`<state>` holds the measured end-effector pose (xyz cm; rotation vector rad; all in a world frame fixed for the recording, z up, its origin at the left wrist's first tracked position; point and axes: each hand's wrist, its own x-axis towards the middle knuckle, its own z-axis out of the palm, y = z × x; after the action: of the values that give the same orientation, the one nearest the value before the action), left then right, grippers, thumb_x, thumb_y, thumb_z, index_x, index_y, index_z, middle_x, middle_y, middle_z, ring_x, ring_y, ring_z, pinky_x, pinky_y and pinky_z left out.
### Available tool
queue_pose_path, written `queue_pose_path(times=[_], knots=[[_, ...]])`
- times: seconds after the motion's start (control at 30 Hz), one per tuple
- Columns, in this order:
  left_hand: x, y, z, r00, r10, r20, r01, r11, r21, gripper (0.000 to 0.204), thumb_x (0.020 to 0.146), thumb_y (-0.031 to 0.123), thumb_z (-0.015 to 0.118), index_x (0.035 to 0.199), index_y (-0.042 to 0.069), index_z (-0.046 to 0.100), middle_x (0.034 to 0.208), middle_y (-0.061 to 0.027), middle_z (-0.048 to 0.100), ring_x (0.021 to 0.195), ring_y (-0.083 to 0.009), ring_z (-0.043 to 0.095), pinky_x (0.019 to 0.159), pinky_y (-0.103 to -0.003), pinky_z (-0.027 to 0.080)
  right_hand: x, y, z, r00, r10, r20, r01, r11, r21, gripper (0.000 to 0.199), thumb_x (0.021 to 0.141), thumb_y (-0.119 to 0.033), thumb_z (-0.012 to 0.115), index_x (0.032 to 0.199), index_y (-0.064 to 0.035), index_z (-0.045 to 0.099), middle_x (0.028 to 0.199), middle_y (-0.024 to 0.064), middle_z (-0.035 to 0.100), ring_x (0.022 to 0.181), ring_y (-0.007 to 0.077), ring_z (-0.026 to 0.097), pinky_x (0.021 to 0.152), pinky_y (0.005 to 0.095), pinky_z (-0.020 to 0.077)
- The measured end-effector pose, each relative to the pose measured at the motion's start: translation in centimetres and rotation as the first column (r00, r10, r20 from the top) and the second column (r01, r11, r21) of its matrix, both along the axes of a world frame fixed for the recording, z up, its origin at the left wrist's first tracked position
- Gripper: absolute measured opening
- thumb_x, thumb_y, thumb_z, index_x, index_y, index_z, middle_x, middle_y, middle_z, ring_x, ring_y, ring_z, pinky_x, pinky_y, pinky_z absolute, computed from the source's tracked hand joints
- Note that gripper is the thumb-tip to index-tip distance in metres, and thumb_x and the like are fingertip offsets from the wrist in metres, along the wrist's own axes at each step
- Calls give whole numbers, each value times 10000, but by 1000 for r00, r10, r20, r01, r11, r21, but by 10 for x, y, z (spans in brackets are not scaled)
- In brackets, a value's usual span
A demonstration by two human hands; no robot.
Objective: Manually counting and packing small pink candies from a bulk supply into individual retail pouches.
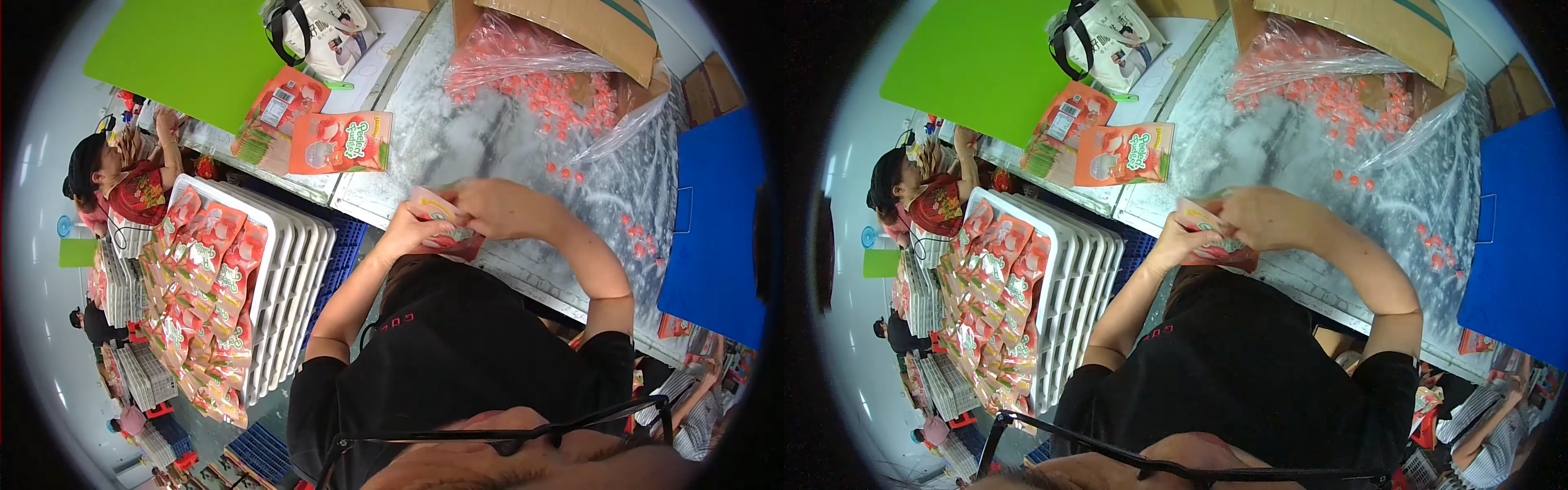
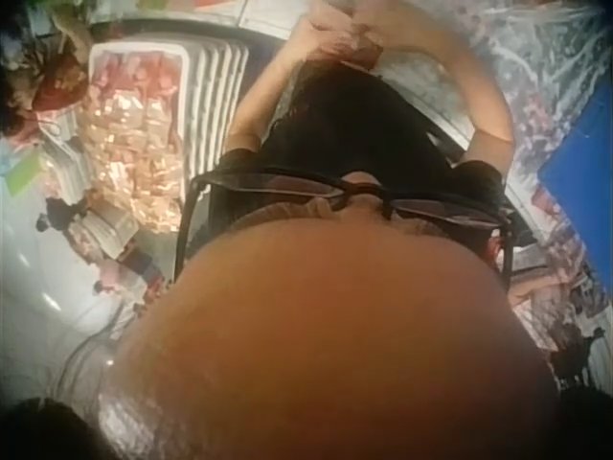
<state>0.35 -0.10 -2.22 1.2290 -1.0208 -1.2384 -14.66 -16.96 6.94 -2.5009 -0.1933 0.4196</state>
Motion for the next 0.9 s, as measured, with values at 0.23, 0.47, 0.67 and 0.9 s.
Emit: queue_pose_path(times=[0.23, 0.47, 0.67, 0.9], knots=[[-3, 3, -2, 882, 329, -339, -348, 938, 4, 342, 859, -48, 709, 1188, -14, 622, 1095, -114, 712, 994, -183, 682, 882, -336, 565, -24, 8, -40, 560, -814, 154, 558, 508, 656, 253, 869, -89, 722, 1093, 15, 666, 999, 70, 681, 914, 164, 632, 803, 312, 513], [-12, 3, 15, 816, 357, -454, -384, 923, 34, 282, 889, 5, 712, 1167, -8, 664, 1081, -93, 720, 966, -157, 680, 851, -307, 561, -21, 28, -60, 517, -849, 107, 393, 347, 851, 142, 969, -90, 620, 1034, 8, 701, 918, -18, 664, 861, 58, 580, 762, 244, 481], [-5, 4, 17, 837, 366, -407, -383, 923, 43, 264, 889, 26, 714, 1142, -33, 664, 1055, -114, 722, 959, -180, 691, 848, -336, 575, -24, 31, -79, 440, -892, 103, 383, 290, 877, 115, 962, -86, 626, 983, 5, 694, 908, -9, 674, 849, 48, 579, 754, 240, 483], [-11, -2, 18, 867, 397, -301, -414, 910, 6, 253, 904, 39, 705, 1141, -44, 672, 1027, -130, 728, 900, -173, 701, 804, -325, 582, -21, 36, -79, 448, -888, 106, 393, 303, 868, 90, 935, -74, 672, 992, -6, 687, 868, -13, 684, 778, 35, 578, 707, 226, 485]])
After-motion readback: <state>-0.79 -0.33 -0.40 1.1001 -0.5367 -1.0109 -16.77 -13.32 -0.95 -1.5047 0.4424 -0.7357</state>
